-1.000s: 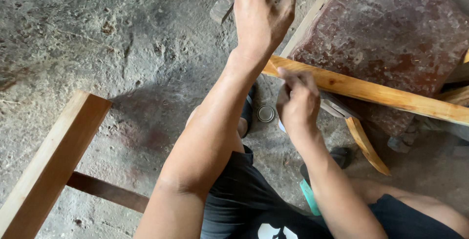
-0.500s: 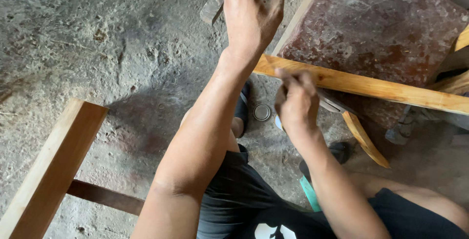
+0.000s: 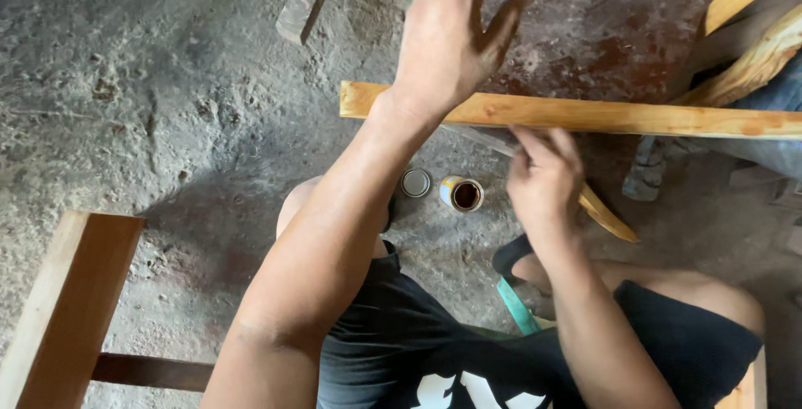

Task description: The person applies a dark liquid finish to a long wooden plank using a small brush. They repeatedly dip the brush into a can and stroke the wood, turning the plank to cover different sides and edges.

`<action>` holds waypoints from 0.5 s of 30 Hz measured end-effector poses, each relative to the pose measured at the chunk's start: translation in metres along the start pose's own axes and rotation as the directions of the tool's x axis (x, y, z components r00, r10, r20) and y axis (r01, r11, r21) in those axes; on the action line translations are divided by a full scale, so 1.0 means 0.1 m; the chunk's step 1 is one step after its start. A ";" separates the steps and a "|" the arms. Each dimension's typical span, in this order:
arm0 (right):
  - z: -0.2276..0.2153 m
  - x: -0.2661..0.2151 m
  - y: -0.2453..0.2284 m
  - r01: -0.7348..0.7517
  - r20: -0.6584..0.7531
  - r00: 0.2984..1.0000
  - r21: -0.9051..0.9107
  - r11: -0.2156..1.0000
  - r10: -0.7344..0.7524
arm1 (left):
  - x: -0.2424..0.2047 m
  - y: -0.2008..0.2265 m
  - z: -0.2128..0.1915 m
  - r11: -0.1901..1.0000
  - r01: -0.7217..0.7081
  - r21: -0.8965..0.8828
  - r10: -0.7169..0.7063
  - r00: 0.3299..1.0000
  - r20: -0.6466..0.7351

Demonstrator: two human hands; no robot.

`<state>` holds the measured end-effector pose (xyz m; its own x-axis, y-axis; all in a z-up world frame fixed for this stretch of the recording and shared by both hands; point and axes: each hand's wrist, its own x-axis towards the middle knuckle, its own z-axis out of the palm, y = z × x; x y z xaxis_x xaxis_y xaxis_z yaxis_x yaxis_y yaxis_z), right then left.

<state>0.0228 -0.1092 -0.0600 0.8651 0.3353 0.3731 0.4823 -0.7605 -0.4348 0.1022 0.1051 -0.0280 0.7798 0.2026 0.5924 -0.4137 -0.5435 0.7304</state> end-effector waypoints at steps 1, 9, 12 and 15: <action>0.03 0.01 0.00 0.001 0.011 1.000 -0.017 1.000 -0.001 | 0.01 0.01 0.02 1.000 -0.005 0.002 0.005 1.000 -0.019; 0.29 0.06 -0.07 0.058 0.016 0.998 -0.025 0.998 -0.058 | 0.01 -0.03 0.12 0.999 -0.029 0.032 0.029 1.000 -0.003; 0.31 0.04 -0.06 -0.095 0.075 0.993 0.079 0.992 0.090 | 0.06 -0.13 0.11 0.996 -0.042 0.084 0.046 0.998 -0.044; 0.32 0.03 -0.05 -0.051 -0.010 0.999 -0.093 0.994 0.051 | 0.10 -0.25 0.02 0.995 -0.025 0.099 0.034 0.996 -0.088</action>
<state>0.0275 -0.0868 -0.0829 0.8871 0.2908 0.3585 0.4222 -0.8252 -0.3752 0.1213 0.1191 -0.0406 0.7211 0.2546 0.6444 -0.3846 -0.6264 0.6780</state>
